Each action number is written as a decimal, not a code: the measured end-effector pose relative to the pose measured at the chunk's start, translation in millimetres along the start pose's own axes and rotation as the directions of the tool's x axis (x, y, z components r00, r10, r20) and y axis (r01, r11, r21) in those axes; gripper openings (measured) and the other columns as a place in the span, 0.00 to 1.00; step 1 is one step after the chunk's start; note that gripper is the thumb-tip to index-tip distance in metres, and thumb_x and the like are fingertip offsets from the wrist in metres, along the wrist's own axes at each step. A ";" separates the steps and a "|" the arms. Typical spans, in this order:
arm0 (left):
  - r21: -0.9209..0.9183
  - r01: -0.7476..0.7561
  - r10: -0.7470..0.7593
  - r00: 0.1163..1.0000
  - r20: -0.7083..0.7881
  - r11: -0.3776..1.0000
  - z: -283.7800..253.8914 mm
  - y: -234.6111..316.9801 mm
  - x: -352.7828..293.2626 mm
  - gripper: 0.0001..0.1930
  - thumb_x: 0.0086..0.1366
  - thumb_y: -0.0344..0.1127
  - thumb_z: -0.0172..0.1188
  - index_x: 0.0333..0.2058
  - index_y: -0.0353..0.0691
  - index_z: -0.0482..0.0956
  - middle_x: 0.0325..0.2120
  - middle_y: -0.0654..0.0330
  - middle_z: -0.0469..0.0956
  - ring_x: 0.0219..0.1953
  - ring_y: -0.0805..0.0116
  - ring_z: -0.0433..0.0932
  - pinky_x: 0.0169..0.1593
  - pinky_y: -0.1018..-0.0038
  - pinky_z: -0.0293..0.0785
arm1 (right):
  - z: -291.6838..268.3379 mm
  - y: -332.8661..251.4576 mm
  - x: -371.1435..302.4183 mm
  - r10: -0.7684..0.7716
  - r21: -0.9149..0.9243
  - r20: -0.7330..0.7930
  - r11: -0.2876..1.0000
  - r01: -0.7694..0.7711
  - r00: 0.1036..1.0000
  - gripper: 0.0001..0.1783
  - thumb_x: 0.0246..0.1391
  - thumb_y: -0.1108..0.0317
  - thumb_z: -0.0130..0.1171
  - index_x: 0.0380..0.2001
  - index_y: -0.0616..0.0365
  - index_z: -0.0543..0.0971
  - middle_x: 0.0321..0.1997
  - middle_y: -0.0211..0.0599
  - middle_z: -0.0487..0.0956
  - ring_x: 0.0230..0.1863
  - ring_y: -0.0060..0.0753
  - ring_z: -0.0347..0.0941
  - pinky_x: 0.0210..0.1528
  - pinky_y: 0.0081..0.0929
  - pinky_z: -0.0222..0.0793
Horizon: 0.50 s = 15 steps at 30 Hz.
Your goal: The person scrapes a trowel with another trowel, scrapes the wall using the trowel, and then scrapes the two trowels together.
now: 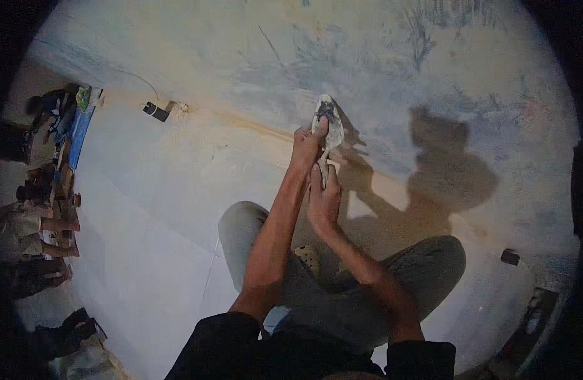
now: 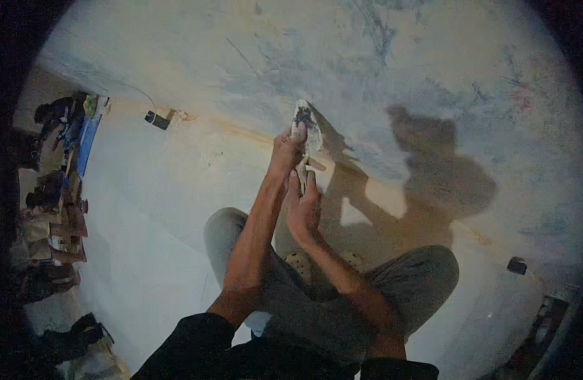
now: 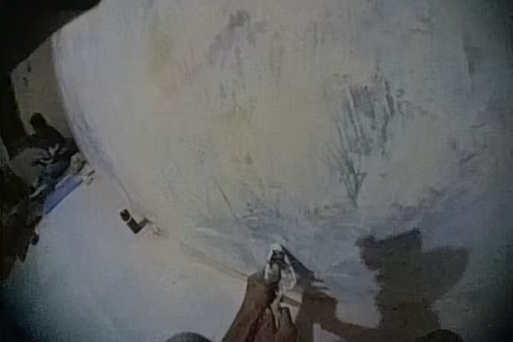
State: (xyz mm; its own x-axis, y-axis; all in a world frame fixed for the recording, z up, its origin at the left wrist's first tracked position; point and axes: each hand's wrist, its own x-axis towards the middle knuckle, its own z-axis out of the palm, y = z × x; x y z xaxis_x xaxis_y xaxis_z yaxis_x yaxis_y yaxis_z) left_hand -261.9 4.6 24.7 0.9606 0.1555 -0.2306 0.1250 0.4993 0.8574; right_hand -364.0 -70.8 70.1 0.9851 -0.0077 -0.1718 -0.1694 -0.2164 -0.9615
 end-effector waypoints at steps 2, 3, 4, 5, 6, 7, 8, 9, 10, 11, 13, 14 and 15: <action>-0.005 -0.010 0.011 0.999 0.032 1.000 11.9 5.2 -4.8 0.12 0.66 0.42 0.58 0.35 0.39 0.78 0.16 0.71 0.69 0.15 0.83 0.61 0.17 0.81 0.56 | -5.0 10.0 4.2 0.069 0.049 0.002 0.996 -0.069 0.998 0.27 0.66 0.52 0.43 0.52 0.69 0.67 0.35 0.49 0.76 0.38 0.40 0.74 0.44 0.40 0.66; 0.001 -0.023 0.023 0.998 0.050 1.000 20.4 10.5 -10.8 0.11 0.66 0.42 0.58 0.36 0.39 0.78 0.17 0.71 0.69 0.15 0.83 0.61 0.17 0.81 0.57 | -4.6 13.1 5.4 -0.034 0.036 -0.055 0.999 0.036 0.998 0.25 0.66 0.54 0.43 0.50 0.68 0.68 0.32 0.46 0.76 0.34 0.36 0.73 0.41 0.38 0.67; -0.074 -0.024 0.027 0.999 0.043 0.997 33.1 29.5 -23.1 0.11 0.66 0.41 0.58 0.37 0.38 0.78 0.19 0.68 0.74 0.16 0.81 0.66 0.17 0.80 0.63 | -0.3 13.5 2.8 -0.136 0.028 -0.101 0.990 0.140 0.986 0.23 0.66 0.55 0.43 0.49 0.68 0.69 0.29 0.42 0.75 0.31 0.33 0.72 0.37 0.37 0.68; -0.071 -0.019 0.022 0.999 0.040 0.997 26.0 24.5 -21.2 0.11 0.66 0.41 0.58 0.37 0.38 0.78 0.19 0.68 0.74 0.16 0.81 0.66 0.17 0.80 0.63 | 0.9 19.1 3.4 -0.130 0.030 -0.100 0.991 0.134 0.986 0.23 0.66 0.55 0.43 0.49 0.68 0.69 0.29 0.42 0.75 0.31 0.33 0.72 0.37 0.37 0.68; 0.008 -0.044 0.044 0.997 0.062 0.999 15.0 16.6 -15.8 0.11 0.67 0.40 0.57 0.37 0.37 0.78 0.21 0.64 0.76 0.18 0.78 0.71 0.18 0.78 0.69 | 1.3 27.8 5.6 -0.080 0.103 -0.041 0.991 0.083 0.996 0.21 0.66 0.57 0.43 0.47 0.67 0.70 0.27 0.39 0.74 0.26 0.29 0.70 0.32 0.33 0.67; 0.086 -0.080 0.072 0.993 0.090 0.993 15.3 21.2 -13.0 0.12 0.67 0.39 0.56 0.38 0.35 0.77 0.23 0.61 0.79 0.19 0.75 0.75 0.18 0.75 0.75 | 1.7 30.4 10.7 -0.043 0.174 0.019 0.984 0.039 0.999 0.19 0.66 0.59 0.44 0.45 0.67 0.70 0.24 0.36 0.73 0.22 0.25 0.68 0.27 0.30 0.67; 0.087 -0.084 0.076 0.993 0.092 0.993 16.8 23.3 -13.5 0.12 0.67 0.39 0.56 0.38 0.35 0.77 0.23 0.61 0.79 0.19 0.75 0.75 0.18 0.75 0.75 | 4.0 33.1 12.8 -0.047 0.176 0.018 0.983 0.043 0.999 0.19 0.66 0.59 0.44 0.45 0.67 0.70 0.24 0.36 0.73 0.22 0.25 0.68 0.27 0.30 0.67; 0.044 -0.086 0.081 0.990 0.114 0.995 18.4 24.5 -15.1 0.13 0.67 0.40 0.56 0.40 0.34 0.76 0.26 0.56 0.79 0.21 0.69 0.77 0.19 0.69 0.79 | 6.4 36.0 14.3 -0.083 0.183 -0.011 0.980 0.084 0.996 0.18 0.66 0.60 0.44 0.43 0.66 0.70 0.22 0.33 0.71 0.19 0.22 0.66 0.22 0.27 0.63; 0.003 -0.084 0.083 0.988 0.131 0.996 21.8 29.1 -19.4 0.15 0.66 0.41 0.55 0.41 0.33 0.75 0.28 0.52 0.79 0.22 0.64 0.79 0.20 0.63 0.83 | 8.3 39.5 14.1 -0.113 0.189 -0.036 0.975 0.118 0.993 0.16 0.66 0.60 0.44 0.41 0.66 0.71 0.20 0.30 0.70 0.16 0.19 0.63 0.18 0.24 0.60; 0.001 -0.080 0.079 0.988 0.132 0.997 24.3 30.5 -20.5 0.15 0.66 0.41 0.55 0.41 0.33 0.75 0.28 0.52 0.79 0.22 0.64 0.79 0.20 0.63 0.83 | 8.0 41.9 16.4 -0.110 0.187 -0.038 0.976 0.116 0.993 0.16 0.66 0.60 0.44 0.41 0.66 0.71 0.20 0.30 0.70 0.16 0.19 0.63 0.18 0.24 0.60; -0.027 -0.118 0.121 0.973 0.195 0.993 27.7 39.2 -18.9 0.15 0.67 0.40 0.55 0.39 0.32 0.75 0.23 0.54 0.78 0.25 0.65 0.81 0.22 0.64 0.83 | 10.2 42.8 26.2 -0.342 0.065 -0.151 0.933 0.354 0.927 0.17 0.66 0.60 0.44 0.41 0.66 0.71 0.18 0.26 0.68 0.15 0.15 0.60 0.17 0.21 0.56; -0.046 -0.082 0.089 0.980 0.179 0.996 31.8 45.1 -23.5 0.14 0.66 0.41 0.56 0.38 0.33 0.77 0.22 0.56 0.78 0.24 0.68 0.80 0.21 0.68 0.81 | 9.2 44.2 23.0 -0.337 0.067 -0.149 0.935 0.349 0.930 0.17 0.66 0.60 0.44 0.41 0.66 0.71 0.18 0.26 0.68 0.15 0.15 0.60 0.17 0.21 0.56; -0.044 -0.078 0.085 0.981 0.174 0.996 25.0 35.4 -20.9 0.14 0.66 0.41 0.56 0.38 0.33 0.77 0.22 0.56 0.78 0.24 0.68 0.80 0.21 0.68 0.81 | 5.8 46.6 17.6 -0.255 0.128 -0.095 0.955 0.266 0.962 0.16 0.66 0.60 0.44 0.41 0.65 0.71 0.18 0.26 0.67 0.16 0.16 0.61 0.18 0.22 0.57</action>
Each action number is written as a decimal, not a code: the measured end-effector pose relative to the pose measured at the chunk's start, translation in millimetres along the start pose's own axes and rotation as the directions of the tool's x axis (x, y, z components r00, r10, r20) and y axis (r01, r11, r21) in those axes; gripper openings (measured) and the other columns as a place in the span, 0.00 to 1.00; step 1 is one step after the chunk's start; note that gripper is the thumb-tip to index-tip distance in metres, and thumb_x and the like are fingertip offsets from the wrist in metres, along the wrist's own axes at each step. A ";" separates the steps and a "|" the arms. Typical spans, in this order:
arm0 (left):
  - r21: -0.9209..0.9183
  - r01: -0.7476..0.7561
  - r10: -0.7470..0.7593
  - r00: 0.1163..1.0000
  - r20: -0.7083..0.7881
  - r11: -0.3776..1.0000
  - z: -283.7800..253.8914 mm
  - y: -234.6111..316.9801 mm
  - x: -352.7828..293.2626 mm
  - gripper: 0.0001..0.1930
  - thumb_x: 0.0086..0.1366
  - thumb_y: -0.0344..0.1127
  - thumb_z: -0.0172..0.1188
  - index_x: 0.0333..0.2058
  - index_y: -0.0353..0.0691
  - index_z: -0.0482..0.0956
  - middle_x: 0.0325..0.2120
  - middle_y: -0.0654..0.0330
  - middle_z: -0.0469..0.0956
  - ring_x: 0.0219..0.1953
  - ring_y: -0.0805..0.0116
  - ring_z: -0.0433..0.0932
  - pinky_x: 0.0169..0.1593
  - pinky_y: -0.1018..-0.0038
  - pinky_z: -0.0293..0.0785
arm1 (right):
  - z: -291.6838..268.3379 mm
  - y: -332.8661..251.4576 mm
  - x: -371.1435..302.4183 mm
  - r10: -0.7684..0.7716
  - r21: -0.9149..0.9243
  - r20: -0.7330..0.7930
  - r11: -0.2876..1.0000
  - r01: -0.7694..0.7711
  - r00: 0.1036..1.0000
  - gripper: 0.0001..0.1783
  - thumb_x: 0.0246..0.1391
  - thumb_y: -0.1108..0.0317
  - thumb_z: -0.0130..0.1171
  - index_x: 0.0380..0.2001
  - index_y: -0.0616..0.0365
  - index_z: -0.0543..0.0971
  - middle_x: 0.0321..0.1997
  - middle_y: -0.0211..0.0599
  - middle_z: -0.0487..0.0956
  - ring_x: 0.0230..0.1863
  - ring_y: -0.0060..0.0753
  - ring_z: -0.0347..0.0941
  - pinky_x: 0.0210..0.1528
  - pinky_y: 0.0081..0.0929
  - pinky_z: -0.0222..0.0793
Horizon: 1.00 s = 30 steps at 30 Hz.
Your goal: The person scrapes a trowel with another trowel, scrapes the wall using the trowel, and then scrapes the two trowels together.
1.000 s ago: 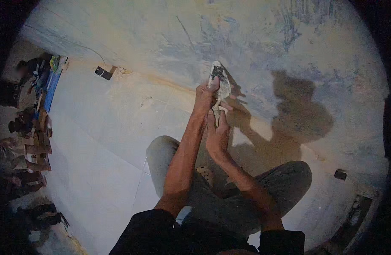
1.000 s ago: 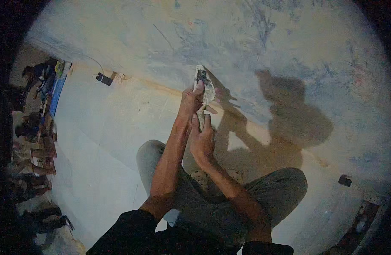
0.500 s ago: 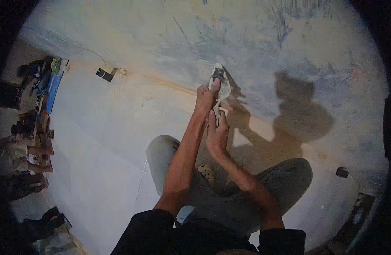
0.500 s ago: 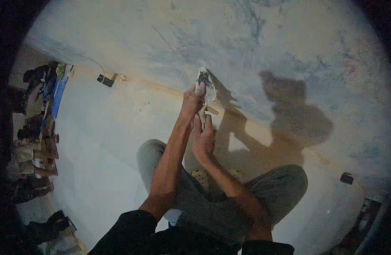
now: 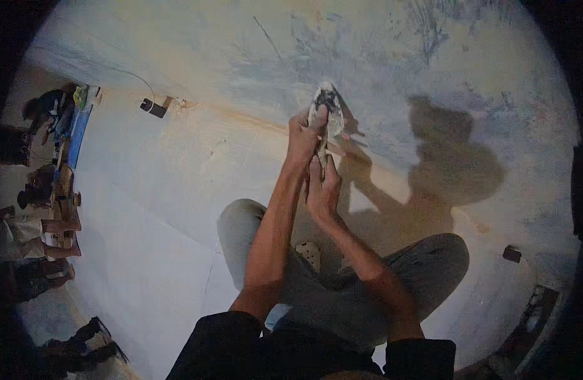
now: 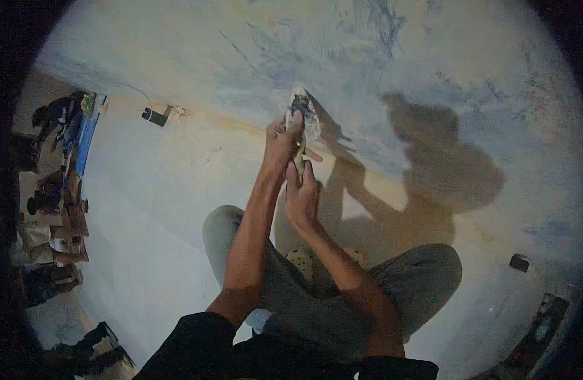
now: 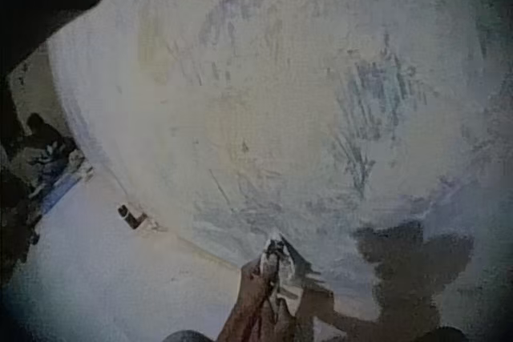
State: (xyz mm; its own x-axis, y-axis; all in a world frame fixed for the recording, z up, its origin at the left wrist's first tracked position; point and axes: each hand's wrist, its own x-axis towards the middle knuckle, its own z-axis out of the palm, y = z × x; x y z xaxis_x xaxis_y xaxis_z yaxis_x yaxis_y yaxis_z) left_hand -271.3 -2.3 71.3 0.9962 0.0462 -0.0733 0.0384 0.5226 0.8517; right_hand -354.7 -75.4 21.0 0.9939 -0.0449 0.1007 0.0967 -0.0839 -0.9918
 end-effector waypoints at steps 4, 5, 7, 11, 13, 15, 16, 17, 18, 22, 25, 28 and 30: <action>0.268 -0.071 0.094 0.993 -0.074 0.961 -9.0 -11.4 11.2 0.14 0.67 0.42 0.55 0.36 0.34 0.76 0.20 0.62 0.74 0.19 0.72 0.74 0.20 0.69 0.78 | 3.2 -16.8 2.7 0.064 -0.038 -0.019 0.997 -0.065 0.998 0.15 0.66 0.61 0.44 0.39 0.64 0.71 0.18 0.26 0.67 0.18 0.17 0.62 0.20 0.23 0.59; 0.147 -0.043 0.052 0.997 -0.058 0.988 -0.5 -1.7 7.6 0.14 0.66 0.43 0.57 0.34 0.35 0.77 0.20 0.63 0.75 0.19 0.75 0.72 0.20 0.73 0.72 | -0.8 -21.7 5.6 0.034 -0.051 0.015 0.998 -0.033 0.999 0.14 0.66 0.62 0.44 0.39 0.65 0.71 0.19 0.27 0.68 0.17 0.17 0.62 0.20 0.23 0.59; -0.022 0.031 -0.032 0.999 -0.005 0.999 23.6 18.8 -4.1 0.15 0.66 0.43 0.58 0.33 0.36 0.79 0.22 0.64 0.76 0.20 0.78 0.69 0.22 0.78 0.68 | -6.5 -15.2 2.2 0.084 -0.020 0.016 0.996 -0.084 0.996 0.15 0.66 0.61 0.44 0.39 0.65 0.70 0.19 0.27 0.69 0.18 0.18 0.62 0.21 0.24 0.59; 0.219 -0.059 0.102 0.976 -0.190 0.974 10.8 -4.6 -3.5 0.17 0.66 0.48 0.58 0.31 0.37 0.78 0.19 0.68 0.73 0.18 0.80 0.66 0.19 0.80 0.61 | 1.4 -26.7 -0.3 0.076 -0.029 0.003 0.997 -0.076 0.997 0.17 0.66 0.60 0.44 0.40 0.67 0.70 0.22 0.32 0.70 0.22 0.21 0.64 0.25 0.27 0.61; 0.232 -0.039 0.082 0.980 -0.179 0.972 14.3 8.8 4.0 0.17 0.65 0.49 0.58 0.30 0.38 0.78 0.18 0.69 0.72 0.18 0.80 0.65 0.19 0.80 0.59 | -6.1 -28.7 7.6 0.147 -0.082 0.028 0.986 -0.144 0.989 0.18 0.66 0.60 0.44 0.40 0.68 0.71 0.23 0.35 0.71 0.23 0.22 0.64 0.27 0.28 0.62; 0.057 -0.014 0.021 0.992 -0.121 0.998 7.6 18.6 8.0 0.17 0.65 0.49 0.58 0.30 0.39 0.78 0.17 0.70 0.71 0.18 0.82 0.64 0.19 0.81 0.57 | -3.8 -46.1 12.0 0.116 -0.082 0.051 0.990 -0.112 0.992 0.18 0.66 0.60 0.44 0.40 0.68 0.71 0.23 0.35 0.71 0.23 0.22 0.64 0.27 0.28 0.62; 0.062 -0.008 0.016 0.991 -0.132 0.998 -2.3 10.0 1.9 0.17 0.65 0.49 0.58 0.30 0.39 0.78 0.17 0.70 0.71 0.18 0.82 0.64 0.19 0.81 0.57 | -2.8 -51.2 11.1 0.075 -0.086 0.072 0.994 -0.069 0.995 0.18 0.66 0.60 0.44 0.40 0.68 0.71 0.24 0.34 0.71 0.24 0.22 0.63 0.27 0.28 0.62; 0.231 0.036 0.005 0.985 -0.174 0.972 -8.0 -0.2 3.0 0.16 0.65 0.48 0.58 0.31 0.40 0.77 0.18 0.69 0.72 0.18 0.80 0.66 0.20 0.80 0.61 | -4.8 -42.8 4.7 0.104 -0.089 0.053 0.991 -0.099 0.993 0.18 0.66 0.60 0.45 0.40 0.68 0.71 0.22 0.34 0.69 0.23 0.22 0.62 0.27 0.28 0.61; 0.390 0.083 0.005 0.976 -0.219 0.917 -13.2 -9.9 4.9 0.15 0.66 0.48 0.57 0.31 0.40 0.76 0.19 0.68 0.72 0.18 0.79 0.68 0.21 0.78 0.64 | -3.0 -34.8 3.3 0.091 -0.089 0.050 0.992 -0.087 0.995 0.18 0.66 0.60 0.45 0.40 0.68 0.71 0.22 0.34 0.69 0.23 0.22 0.62 0.27 0.28 0.61; 0.160 0.037 -0.008 0.984 -0.180 0.986 18.1 24.9 0.1 0.14 0.65 0.47 0.59 0.34 0.41 0.78 0.19 0.69 0.72 0.18 0.81 0.66 0.20 0.80 0.60 | -3.5 -45.4 11.6 0.068 -0.120 -0.017 0.990 -0.069 0.998 0.18 0.66 0.60 0.45 0.38 0.68 0.72 0.19 0.31 0.68 0.21 0.20 0.60 0.24 0.26 0.60; 0.154 0.056 -0.029 0.984 -0.173 0.987 6.9 6.8 -2.2 0.14 0.65 0.46 0.59 0.33 0.40 0.79 0.18 0.70 0.72 0.17 0.82 0.64 0.20 0.81 0.58 | -3.3 -40.9 1.4 0.105 -0.106 0.013 0.989 -0.103 0.994 0.18 0.66 0.60 0.45 0.39 0.68 0.72 0.19 0.30 0.68 0.19 0.19 0.60 0.22 0.24 0.58; 0.233 0.035 0.017 0.976 -0.218 0.972 -2.5 -4.2 0.9 0.16 0.65 0.47 0.58 0.29 0.41 0.79 0.16 0.70 0.70 0.16 0.82 0.62 0.19 0.81 0.55 | -1.9 -39.4 -0.7 0.147 -0.005 0.020 0.989 -0.147 0.989 0.18 0.66 0.59 0.45 0.39 0.68 0.71 0.20 0.31 0.69 0.21 0.19 0.62 0.24 0.25 0.59; 0.157 0.023 0.003 0.987 -0.162 0.987 -6.2 6.0 6.8 0.15 0.65 0.47 0.59 0.30 0.41 0.79 0.16 0.70 0.70 0.16 0.82 0.62 0.19 0.80 0.56 | 2.7 -52.7 3.1 0.053 -0.053 0.007 0.997 -0.053 0.999 0.18 0.66 0.59 0.45 0.39 0.67 0.71 0.22 0.32 0.70 0.24 0.20 0.64 0.28 0.27 0.61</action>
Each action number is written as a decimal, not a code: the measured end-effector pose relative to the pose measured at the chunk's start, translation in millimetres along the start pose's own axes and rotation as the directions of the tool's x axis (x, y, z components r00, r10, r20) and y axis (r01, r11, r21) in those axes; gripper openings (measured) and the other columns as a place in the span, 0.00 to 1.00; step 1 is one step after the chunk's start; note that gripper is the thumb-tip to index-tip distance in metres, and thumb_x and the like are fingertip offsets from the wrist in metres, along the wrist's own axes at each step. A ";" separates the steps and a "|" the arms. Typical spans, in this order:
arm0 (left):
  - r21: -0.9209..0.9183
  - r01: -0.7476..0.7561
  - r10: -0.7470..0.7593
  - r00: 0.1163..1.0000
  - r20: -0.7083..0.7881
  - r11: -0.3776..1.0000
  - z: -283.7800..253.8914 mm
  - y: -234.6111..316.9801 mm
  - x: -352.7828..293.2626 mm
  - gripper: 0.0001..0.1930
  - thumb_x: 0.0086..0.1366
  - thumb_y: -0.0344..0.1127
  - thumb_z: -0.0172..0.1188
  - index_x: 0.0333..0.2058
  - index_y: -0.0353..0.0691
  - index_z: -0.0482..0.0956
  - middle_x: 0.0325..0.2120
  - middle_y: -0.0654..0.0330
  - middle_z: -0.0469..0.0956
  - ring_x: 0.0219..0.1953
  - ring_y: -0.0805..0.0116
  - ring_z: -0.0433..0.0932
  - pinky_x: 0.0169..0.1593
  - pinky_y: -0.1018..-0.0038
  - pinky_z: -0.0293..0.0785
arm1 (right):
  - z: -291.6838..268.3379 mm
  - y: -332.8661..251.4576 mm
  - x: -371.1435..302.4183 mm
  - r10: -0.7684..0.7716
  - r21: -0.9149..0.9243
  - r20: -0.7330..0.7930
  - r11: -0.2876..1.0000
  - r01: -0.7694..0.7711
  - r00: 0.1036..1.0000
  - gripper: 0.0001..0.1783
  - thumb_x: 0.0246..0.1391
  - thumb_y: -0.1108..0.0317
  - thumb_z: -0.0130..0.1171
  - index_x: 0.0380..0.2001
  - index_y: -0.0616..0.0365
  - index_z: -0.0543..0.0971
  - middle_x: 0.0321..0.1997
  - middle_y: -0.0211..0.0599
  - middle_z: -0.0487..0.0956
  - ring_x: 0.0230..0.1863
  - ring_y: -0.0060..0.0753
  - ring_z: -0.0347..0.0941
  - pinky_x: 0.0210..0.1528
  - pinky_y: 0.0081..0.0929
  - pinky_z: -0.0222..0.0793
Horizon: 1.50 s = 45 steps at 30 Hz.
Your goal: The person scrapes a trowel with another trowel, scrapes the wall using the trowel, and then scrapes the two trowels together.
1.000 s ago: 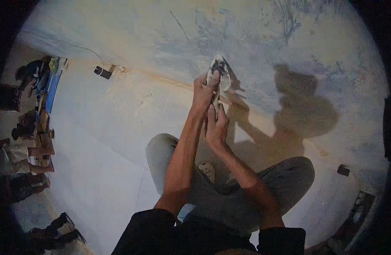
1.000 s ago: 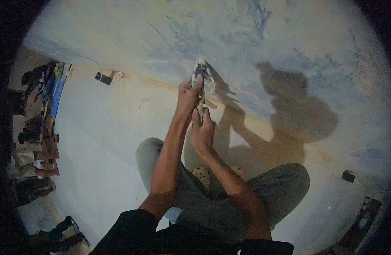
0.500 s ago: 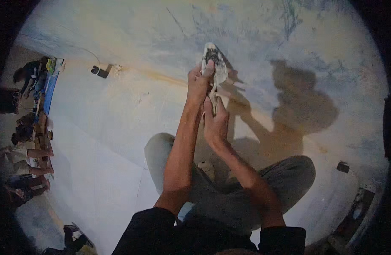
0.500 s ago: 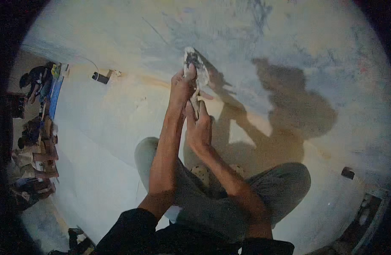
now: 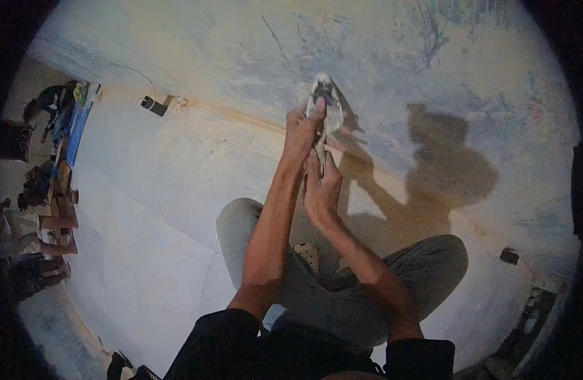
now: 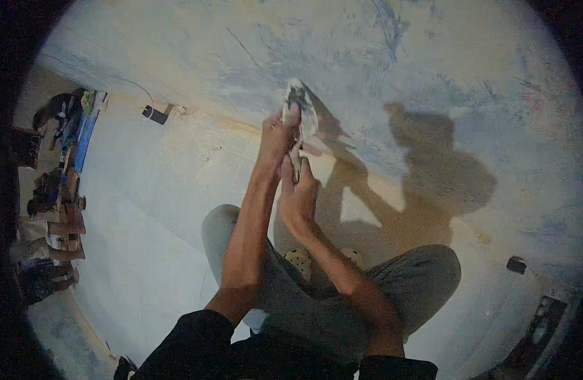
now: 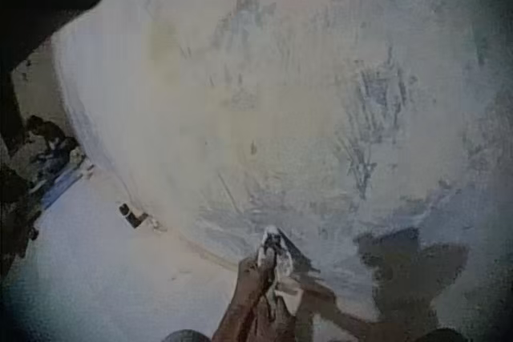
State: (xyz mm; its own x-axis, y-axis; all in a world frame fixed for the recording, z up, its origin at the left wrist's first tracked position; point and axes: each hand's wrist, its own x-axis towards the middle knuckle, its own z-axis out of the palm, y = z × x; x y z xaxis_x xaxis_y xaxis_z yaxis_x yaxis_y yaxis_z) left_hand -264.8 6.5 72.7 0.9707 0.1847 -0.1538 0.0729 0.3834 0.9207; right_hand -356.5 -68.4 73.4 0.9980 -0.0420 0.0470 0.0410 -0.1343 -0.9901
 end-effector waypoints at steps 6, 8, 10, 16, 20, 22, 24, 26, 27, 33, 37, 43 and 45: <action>-0.101 0.023 -0.021 0.999 0.024 0.995 19.2 6.8 -15.0 0.14 0.67 0.43 0.56 0.37 0.36 0.79 0.23 0.61 0.78 0.22 0.75 0.75 0.24 0.78 0.71 | -12.8 4.3 -3.0 0.095 -0.041 0.002 0.995 -0.095 0.995 0.23 0.64 0.57 0.47 0.46 0.71 0.70 0.31 0.54 0.79 0.31 0.40 0.75 0.38 0.39 0.68; 0.000 -0.007 0.007 1.000 0.030 1.000 25.5 34.4 -19.0 0.13 0.67 0.42 0.56 0.35 0.36 0.78 0.24 0.60 0.79 0.23 0.74 0.77 0.26 0.77 0.74 | -12.7 -4.4 8.4 0.110 -0.099 0.023 0.989 -0.108 0.994 0.24 0.64 0.56 0.46 0.49 0.70 0.70 0.31 0.54 0.78 0.33 0.44 0.75 0.40 0.40 0.67; -0.199 0.044 -0.022 0.993 0.114 0.979 25.4 42.0 -15.5 0.14 0.67 0.43 0.56 0.32 0.37 0.78 0.26 0.61 0.79 0.23 0.75 0.76 0.25 0.78 0.72 | -13.2 -10.4 7.8 0.135 -0.149 0.050 0.981 -0.126 0.990 0.25 0.64 0.56 0.46 0.51 0.69 0.69 0.32 0.54 0.78 0.34 0.48 0.75 0.42 0.42 0.67; -0.228 -0.060 0.091 0.988 0.126 0.972 18.4 42.7 -15.7 0.23 0.65 0.50 0.56 0.43 0.32 0.72 0.33 0.53 0.80 0.32 0.63 0.82 0.30 0.69 0.80 | -18.4 -36.8 12.8 0.050 -0.229 0.109 0.973 -0.024 0.993 0.20 0.64 0.56 0.47 0.46 0.66 0.70 0.29 0.51 0.77 0.32 0.49 0.75 0.38 0.40 0.68; -0.337 0.008 0.069 0.974 0.215 0.941 21.3 45.5 -2.1 0.21 0.68 0.49 0.51 0.44 0.33 0.70 0.36 0.50 0.79 0.31 0.60 0.82 0.28 0.63 0.84 | -18.0 -58.5 17.0 -0.027 -0.270 0.094 0.962 0.052 0.995 0.19 0.64 0.57 0.48 0.40 0.66 0.71 0.27 0.48 0.77 0.29 0.43 0.75 0.35 0.37 0.68; -0.283 0.011 0.057 0.971 0.232 0.959 17.4 41.4 -8.8 0.20 0.69 0.48 0.49 0.44 0.33 0.69 0.36 0.49 0.79 0.31 0.60 0.82 0.26 0.62 0.84 | -17.8 -53.2 5.8 0.056 -0.115 0.067 0.992 -0.048 0.996 0.20 0.63 0.56 0.49 0.38 0.67 0.71 0.26 0.46 0.76 0.29 0.36 0.75 0.34 0.37 0.67; -0.308 0.051 0.021 0.974 0.227 0.950 14.0 45.8 -11.2 0.18 0.70 0.46 0.48 0.44 0.34 0.70 0.36 0.49 0.79 0.32 0.59 0.82 0.24 0.64 0.84 | -18.3 -55.4 10.4 0.116 -0.099 0.127 0.990 -0.104 0.985 0.20 0.63 0.57 0.50 0.38 0.68 0.71 0.26 0.46 0.76 0.29 0.34 0.74 0.34 0.36 0.67; -0.363 0.061 0.013 0.980 0.199 0.930 13.6 60.6 -8.3 0.20 0.69 0.45 0.50 0.44 0.30 0.69 0.35 0.45 0.79 0.31 0.54 0.82 0.25 0.61 0.84 | -17.8 -65.2 13.3 0.178 -0.084 0.195 0.983 -0.164 0.965 0.20 0.62 0.57 0.51 0.37 0.68 0.72 0.26 0.45 0.76 0.29 0.32 0.73 0.34 0.35 0.66; -0.377 0.039 0.049 0.974 0.221 0.925 13.1 63.4 -6.3 0.18 0.69 0.45 0.50 0.44 0.33 0.70 0.35 0.47 0.79 0.31 0.56 0.82 0.24 0.62 0.84 | -17.4 -70.8 14.9 0.189 -0.086 0.193 0.981 -0.176 0.963 0.20 0.62 0.57 0.52 0.37 0.68 0.72 0.26 0.44 0.75 0.29 0.31 0.71 0.34 0.35 0.66; -0.311 0.078 -0.006 0.974 0.227 0.947 13.4 45.5 -9.0 0.18 0.68 0.47 0.50 0.44 0.36 0.70 0.35 0.49 0.79 0.30 0.57 0.82 0.22 0.65 0.83 | -10.6 -50.4 10.7 0.099 0.005 0.079 0.995 -0.100 0.992 0.19 0.61 0.56 0.53 0.36 0.67 0.73 0.24 0.39 0.74 0.26 0.27 0.67 0.32 0.31 0.65; -0.339 0.009 0.065 0.976 0.207 0.941 18.1 79.9 -7.3 0.18 0.68 0.46 0.51 0.43 0.33 0.71 0.34 0.48 0.79 0.29 0.56 0.82 0.22 0.63 0.82 | -13.0 -76.0 19.0 0.229 -0.020 0.208 0.973 -0.230 0.951 0.20 0.62 0.57 0.52 0.39 0.68 0.73 0.28 0.42 0.77 0.29 0.28 0.71 0.34 0.32 0.67; -0.273 0.071 -0.007 0.973 0.231 0.959 18.4 54.6 -9.3 0.17 0.68 0.43 0.51 0.41 0.30 0.72 0.34 0.45 0.79 0.28 0.54 0.82 0.22 0.61 0.83 | -6.4 -35.1 4.4 0.089 0.092 0.060 0.991 -0.094 0.994 0.23 0.63 0.55 0.50 0.42 0.70 0.71 0.25 0.42 0.77 0.28 0.31 0.72 0.33 0.33 0.67; -0.271 0.068 -0.003 0.973 0.232 0.960 17.1 52.1 -7.4 0.17 0.68 0.42 0.51 0.41 0.30 0.72 0.34 0.45 0.79 0.28 0.54 0.82 0.22 0.60 0.83 | -7.0 -35.5 6.3 0.098 0.095 0.084 0.990 -0.106 0.992 0.23 0.63 0.55 0.50 0.44 0.70 0.70 0.25 0.40 0.77 0.27 0.29 0.72 0.31 0.32 0.67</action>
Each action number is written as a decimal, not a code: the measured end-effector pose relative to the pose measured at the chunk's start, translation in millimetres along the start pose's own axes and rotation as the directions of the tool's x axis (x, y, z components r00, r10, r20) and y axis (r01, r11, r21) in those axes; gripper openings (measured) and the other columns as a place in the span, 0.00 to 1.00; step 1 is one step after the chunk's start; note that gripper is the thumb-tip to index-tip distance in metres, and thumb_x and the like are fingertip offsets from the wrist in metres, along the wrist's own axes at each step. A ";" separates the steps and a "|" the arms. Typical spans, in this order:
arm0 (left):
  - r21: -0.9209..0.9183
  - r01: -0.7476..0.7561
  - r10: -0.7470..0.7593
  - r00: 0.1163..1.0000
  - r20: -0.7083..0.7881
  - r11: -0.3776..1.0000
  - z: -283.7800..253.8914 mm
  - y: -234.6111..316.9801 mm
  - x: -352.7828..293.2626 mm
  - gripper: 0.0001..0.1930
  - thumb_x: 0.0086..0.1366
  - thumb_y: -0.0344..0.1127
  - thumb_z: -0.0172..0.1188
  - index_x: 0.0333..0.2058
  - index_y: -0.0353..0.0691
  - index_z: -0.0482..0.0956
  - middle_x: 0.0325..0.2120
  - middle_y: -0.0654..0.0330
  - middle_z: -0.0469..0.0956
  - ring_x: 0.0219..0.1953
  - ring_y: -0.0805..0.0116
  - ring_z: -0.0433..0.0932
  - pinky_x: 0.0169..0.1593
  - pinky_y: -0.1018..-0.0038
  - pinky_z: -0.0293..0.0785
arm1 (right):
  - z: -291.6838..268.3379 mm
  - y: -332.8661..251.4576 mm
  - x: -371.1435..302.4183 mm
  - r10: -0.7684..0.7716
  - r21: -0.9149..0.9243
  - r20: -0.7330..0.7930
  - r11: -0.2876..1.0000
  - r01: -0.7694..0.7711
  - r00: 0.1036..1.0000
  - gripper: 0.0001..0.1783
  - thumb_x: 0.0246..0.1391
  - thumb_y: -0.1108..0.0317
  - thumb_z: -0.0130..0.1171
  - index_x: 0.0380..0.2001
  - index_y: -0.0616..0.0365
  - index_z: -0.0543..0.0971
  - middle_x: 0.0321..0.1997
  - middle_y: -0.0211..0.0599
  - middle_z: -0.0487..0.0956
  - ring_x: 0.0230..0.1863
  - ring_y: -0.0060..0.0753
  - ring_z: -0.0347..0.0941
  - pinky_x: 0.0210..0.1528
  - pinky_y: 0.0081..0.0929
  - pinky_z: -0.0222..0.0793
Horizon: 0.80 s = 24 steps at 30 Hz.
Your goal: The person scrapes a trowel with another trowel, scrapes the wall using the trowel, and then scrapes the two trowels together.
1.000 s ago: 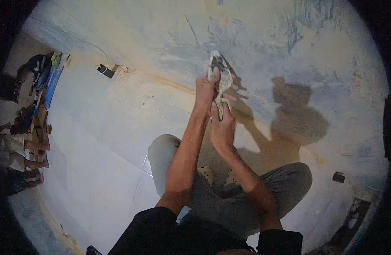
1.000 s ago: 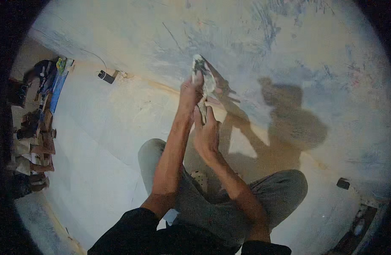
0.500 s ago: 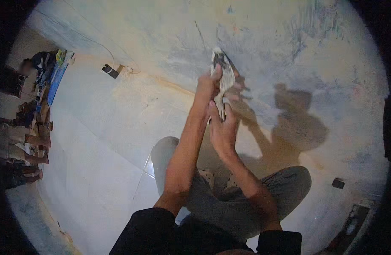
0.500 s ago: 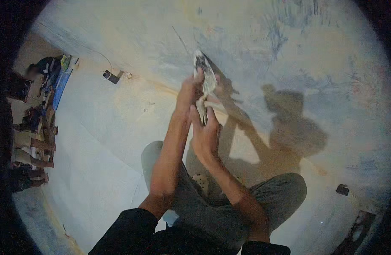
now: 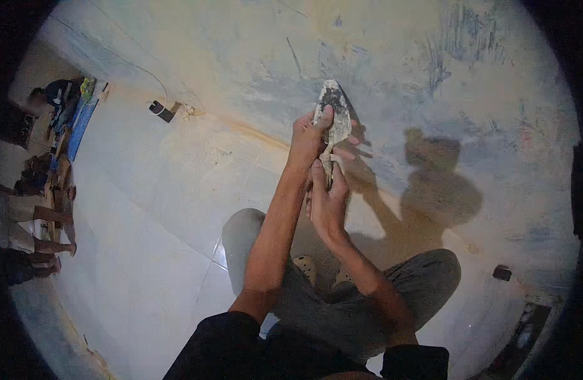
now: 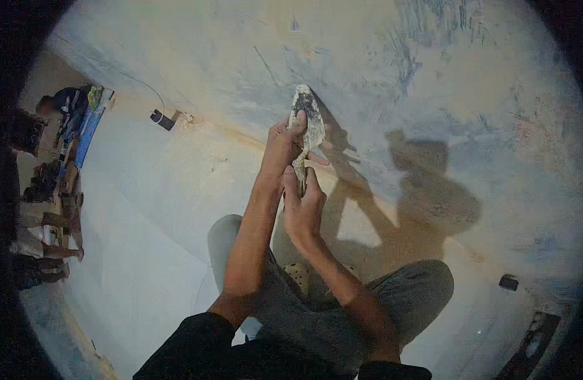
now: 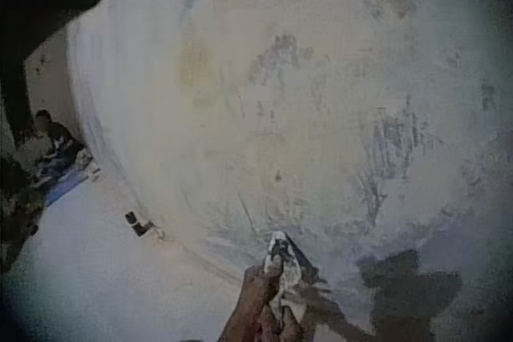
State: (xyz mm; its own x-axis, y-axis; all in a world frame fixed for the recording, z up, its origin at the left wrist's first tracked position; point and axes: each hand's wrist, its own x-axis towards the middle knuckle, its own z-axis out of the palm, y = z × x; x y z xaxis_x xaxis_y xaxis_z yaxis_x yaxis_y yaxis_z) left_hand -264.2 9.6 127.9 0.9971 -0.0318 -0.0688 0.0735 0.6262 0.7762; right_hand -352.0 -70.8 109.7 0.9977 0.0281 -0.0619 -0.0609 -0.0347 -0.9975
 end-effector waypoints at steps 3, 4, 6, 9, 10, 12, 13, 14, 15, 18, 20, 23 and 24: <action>-0.021 -0.020 0.019 1.000 -0.023 1.000 4.0 8.7 -4.3 0.18 0.68 0.43 0.52 0.40 0.30 0.72 0.34 0.44 0.79 0.28 0.53 0.82 0.23 0.59 0.84 | -6.8 -13.6 -4.0 0.081 0.015 0.121 0.996 -0.084 0.989 0.24 0.63 0.54 0.49 0.47 0.68 0.68 0.25 0.37 0.76 0.25 0.26 0.71 0.29 0.29 0.67; -0.041 -0.043 0.043 0.999 -0.006 0.998 4.3 10.9 -4.1 0.18 0.67 0.43 0.53 0.41 0.29 0.72 0.33 0.44 0.79 0.28 0.52 0.82 0.23 0.57 0.83 | -11.6 -17.3 -5.7 0.141 0.021 0.214 0.989 -0.148 0.967 0.24 0.63 0.54 0.49 0.48 0.67 0.67 0.25 0.36 0.75 0.24 0.24 0.71 0.27 0.27 0.67; -0.061 -0.067 0.068 0.998 0.006 0.996 5.2 13.7 -5.1 0.18 0.67 0.43 0.54 0.41 0.29 0.73 0.33 0.44 0.80 0.28 0.52 0.82 0.23 0.56 0.83 | -19.4 -15.6 -6.2 0.135 0.028 0.272 0.989 -0.148 0.953 0.23 0.63 0.53 0.49 0.48 0.65 0.67 0.25 0.34 0.74 0.23 0.23 0.71 0.26 0.26 0.66; -0.091 -0.047 0.051 0.998 0.039 0.995 8.9 17.5 -4.6 0.18 0.68 0.44 0.52 0.41 0.30 0.71 0.34 0.45 0.79 0.30 0.53 0.82 0.23 0.59 0.84 | -16.1 -12.2 -4.0 0.050 0.043 0.273 0.997 -0.064 0.961 0.22 0.63 0.53 0.49 0.47 0.62 0.67 0.25 0.34 0.74 0.23 0.24 0.72 0.25 0.27 0.66; -0.106 -0.024 0.028 0.999 0.039 0.994 9.3 12.5 -2.8 0.19 0.67 0.45 0.52 0.42 0.30 0.71 0.34 0.46 0.79 0.30 0.54 0.82 0.24 0.59 0.84 | -16.0 -8.6 -4.5 -0.028 0.037 0.212 0.999 0.021 0.977 0.21 0.63 0.53 0.49 0.46 0.61 0.67 0.24 0.36 0.74 0.23 0.27 0.72 0.26 0.29 0.67; -0.123 0.013 -0.008 0.999 0.042 0.992 7.6 1.4 -3.1 0.19 0.67 0.45 0.53 0.42 0.31 0.71 0.34 0.46 0.79 0.29 0.55 0.82 0.25 0.60 0.84 | -14.3 1.0 -9.6 0.000 -0.006 0.167 1.000 0.001 0.986 0.22 0.63 0.52 0.48 0.46 0.63 0.67 0.26 0.40 0.75 0.26 0.31 0.74 0.29 0.32 0.67; -0.108 0.009 -0.006 1.000 0.022 0.994 3.0 -7.7 -6.8 0.20 0.67 0.47 0.52 0.42 0.31 0.71 0.35 0.48 0.79 0.31 0.56 0.82 0.27 0.61 0.85 | -14.7 5.5 -15.4 0.025 -0.052 0.117 0.998 -0.019 0.993 0.24 0.63 0.52 0.48 0.46 0.65 0.66 0.28 0.44 0.75 0.29 0.35 0.75 0.32 0.35 0.68; -0.094 0.006 -0.006 1.000 0.004 0.996 -0.8 -17.7 -10.4 0.21 0.67 0.48 0.52 0.43 0.31 0.71 0.35 0.49 0.78 0.32 0.57 0.82 0.30 0.63 0.85 | -19.0 9.4 -18.6 0.040 -0.058 0.100 0.998 -0.034 0.994 0.24 0.63 0.52 0.48 0.46 0.65 0.66 0.28 0.44 0.75 0.29 0.35 0.75 0.32 0.35 0.68; -0.104 0.028 -0.027 1.000 0.012 0.994 -4.5 -28.5 -16.0 0.21 0.67 0.48 0.52 0.43 0.31 0.71 0.35 0.49 0.78 0.32 0.57 0.82 0.30 0.63 0.85 | -25.9 12.8 -19.7 0.081 -0.136 0.147 0.989 -0.061 0.986 0.26 0.63 0.51 0.48 0.47 0.67 0.66 0.31 0.49 0.76 0.33 0.40 0.75 0.36 0.37 0.68; -0.238 -0.043 -0.036 0.948 -0.317 0.970 -17.2 -54.9 -32.8 0.24 0.70 0.50 0.46 0.44 0.30 0.70 0.39 0.52 0.77 0.38 0.61 0.79 0.44 0.62 0.81 | -54.7 -4.7 -13.2 0.187 -0.425 0.279 0.903 -0.053 0.942 0.29 0.63 0.50 0.48 0.50 0.70 0.65 0.36 0.55 0.77 0.39 0.49 0.75 0.43 0.41 0.69; -0.281 0.021 -0.103 0.953 -0.283 0.960 -12.4 -79.9 -41.2 0.25 0.70 0.52 0.43 0.45 0.30 0.70 0.39 0.52 0.77 0.38 0.60 0.78 0.45 0.61 0.80 | -84.9 -28.4 -6.0 0.199 -0.733 0.372 0.663 0.155 0.907 0.31 0.62 0.50 0.49 0.53 0.71 0.64 0.40 0.58 0.76 0.42 0.54 0.75 0.46 0.44 0.69; -0.438 0.139 -0.234 0.957 -0.171 0.888 9.1 -98.2 -46.2 0.27 0.72 0.54 0.37 0.46 0.32 0.69 0.39 0.52 0.76 0.39 0.59 0.77 0.46 0.60 0.77 | -119.6 -65.4 -13.0 0.215 -0.851 0.428 0.422 0.312 0.878 0.34 0.61 0.49 0.50 0.58 0.67 0.62 0.45 0.59 0.75 0.46 0.55 0.74 0.50 0.46 0.68; -0.544 0.203 -0.287 0.955 -0.073 0.814 19.4 -100.7 -45.8 0.28 0.72 0.55 0.34 0.47 0.32 0.69 0.38 0.52 0.75 0.40 0.58 0.76 0.46 0.60 0.75 | -127.0 -75.4 -15.9 0.277 -0.879 0.427 0.348 0.324 0.860 0.36 0.60 0.47 0.51 0.61 0.64 0.61 0.49 0.60 0.74 0.50 0.54 0.72 0.54 0.47 0.65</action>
State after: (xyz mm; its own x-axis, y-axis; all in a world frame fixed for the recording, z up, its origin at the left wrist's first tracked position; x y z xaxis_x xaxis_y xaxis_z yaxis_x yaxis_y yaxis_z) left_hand -316.9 -67.1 65.0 0.9300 -0.1534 -0.3341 0.2526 0.9269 0.2775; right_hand -359.5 -195.6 190.1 0.8287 0.4415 -0.3440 0.3291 -0.8815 -0.3385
